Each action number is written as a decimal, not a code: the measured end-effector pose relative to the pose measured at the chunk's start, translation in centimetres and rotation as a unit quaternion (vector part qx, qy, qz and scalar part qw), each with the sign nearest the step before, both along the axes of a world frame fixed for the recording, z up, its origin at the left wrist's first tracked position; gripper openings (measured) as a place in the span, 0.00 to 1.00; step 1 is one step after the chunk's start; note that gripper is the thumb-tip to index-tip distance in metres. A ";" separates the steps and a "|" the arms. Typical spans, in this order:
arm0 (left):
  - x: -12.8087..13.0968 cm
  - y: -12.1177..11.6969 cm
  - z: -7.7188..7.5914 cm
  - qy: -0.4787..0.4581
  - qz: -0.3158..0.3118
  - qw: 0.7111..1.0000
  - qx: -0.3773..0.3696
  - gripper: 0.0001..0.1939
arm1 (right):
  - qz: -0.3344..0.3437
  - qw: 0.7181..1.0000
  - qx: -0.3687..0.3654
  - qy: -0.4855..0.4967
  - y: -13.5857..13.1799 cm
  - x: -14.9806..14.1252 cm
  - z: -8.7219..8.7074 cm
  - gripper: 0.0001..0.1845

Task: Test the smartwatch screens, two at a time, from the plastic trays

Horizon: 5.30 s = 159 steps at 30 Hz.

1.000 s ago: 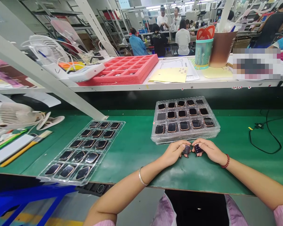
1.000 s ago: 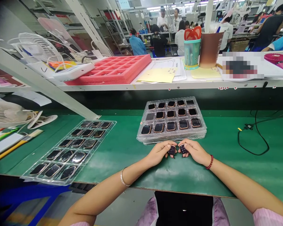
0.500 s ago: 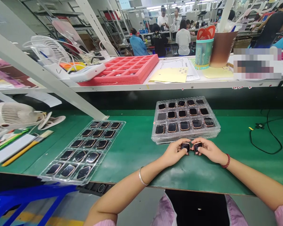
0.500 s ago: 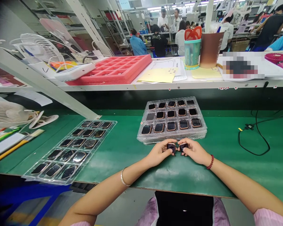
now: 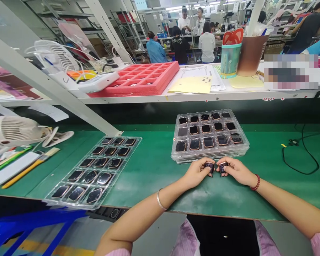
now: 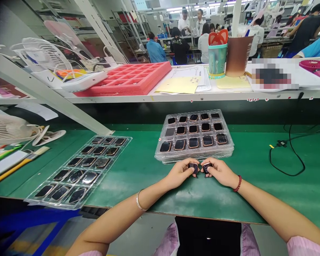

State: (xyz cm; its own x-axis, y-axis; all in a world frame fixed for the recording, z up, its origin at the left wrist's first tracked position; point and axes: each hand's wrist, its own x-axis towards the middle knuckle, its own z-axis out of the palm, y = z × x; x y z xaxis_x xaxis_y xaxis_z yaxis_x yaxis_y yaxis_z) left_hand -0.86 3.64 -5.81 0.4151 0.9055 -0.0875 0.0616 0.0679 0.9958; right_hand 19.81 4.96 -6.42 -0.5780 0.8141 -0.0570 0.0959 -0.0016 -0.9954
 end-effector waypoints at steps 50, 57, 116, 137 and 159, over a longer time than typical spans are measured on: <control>-0.2 0.0 -0.5 0.044 0.024 0.997 0.051 0.18 | 0.019 1.000 0.003 0.019 0.0 0.0 0.0 0.19; -0.1 0.1 -0.6 0.027 0.023 0.998 0.048 0.17 | 0.019 1.000 0.008 0.014 0.0 0.0 -0.1 0.19; -0.2 0.1 -1.0 0.043 0.018 0.998 0.052 0.24 | 0.009 1.000 -0.009 0.019 0.2 0.1 0.0 0.21; -0.2 0.0 -0.9 0.047 0.019 0.997 0.050 0.22 | 0.014 1.000 -0.005 0.022 0.1 0.0 0.1 0.18; -0.2 -0.1 -0.6 0.017 0.006 0.999 0.042 0.10 | 0.016 0.999 -0.022 0.023 0.3 0.2 0.3 0.12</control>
